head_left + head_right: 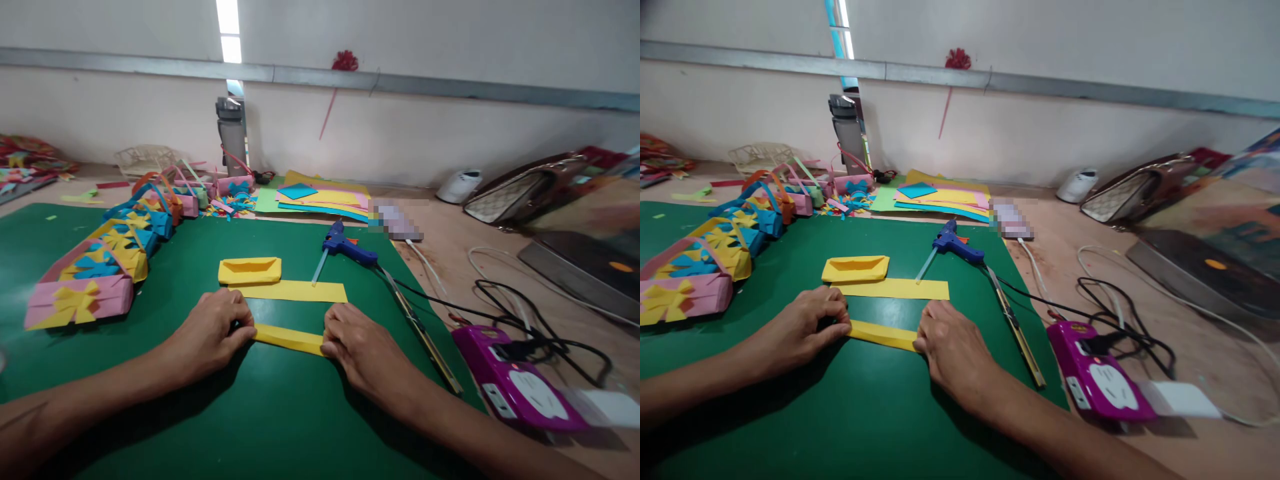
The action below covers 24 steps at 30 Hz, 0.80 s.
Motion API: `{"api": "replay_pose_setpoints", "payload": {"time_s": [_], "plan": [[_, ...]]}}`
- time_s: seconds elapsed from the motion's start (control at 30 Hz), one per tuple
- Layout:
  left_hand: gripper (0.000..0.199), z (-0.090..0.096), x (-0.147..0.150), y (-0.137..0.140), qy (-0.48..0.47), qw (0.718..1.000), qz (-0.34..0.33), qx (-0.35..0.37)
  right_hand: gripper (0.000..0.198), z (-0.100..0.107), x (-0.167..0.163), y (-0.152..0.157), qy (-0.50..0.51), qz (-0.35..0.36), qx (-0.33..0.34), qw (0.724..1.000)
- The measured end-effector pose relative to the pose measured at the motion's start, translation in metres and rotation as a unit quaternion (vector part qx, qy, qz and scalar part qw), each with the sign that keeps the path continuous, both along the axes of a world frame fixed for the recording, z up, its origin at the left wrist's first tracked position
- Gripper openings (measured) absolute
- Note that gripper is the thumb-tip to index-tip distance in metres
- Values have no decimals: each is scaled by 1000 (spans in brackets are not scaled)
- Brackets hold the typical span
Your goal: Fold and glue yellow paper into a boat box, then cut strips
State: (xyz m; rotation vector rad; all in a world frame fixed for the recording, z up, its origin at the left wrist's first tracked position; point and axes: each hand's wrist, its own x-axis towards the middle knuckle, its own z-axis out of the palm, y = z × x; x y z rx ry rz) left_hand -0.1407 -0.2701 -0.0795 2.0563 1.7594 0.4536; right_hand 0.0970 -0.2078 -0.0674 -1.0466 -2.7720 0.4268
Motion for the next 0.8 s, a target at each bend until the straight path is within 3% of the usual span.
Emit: {"api": "replay_pose_setpoints", "payload": {"time_s": [0.8], "plan": [[16, -3, 4, -1, 47, 999, 10, 12, 22, -4, 0, -1, -3, -2, 12, 1000]]}}
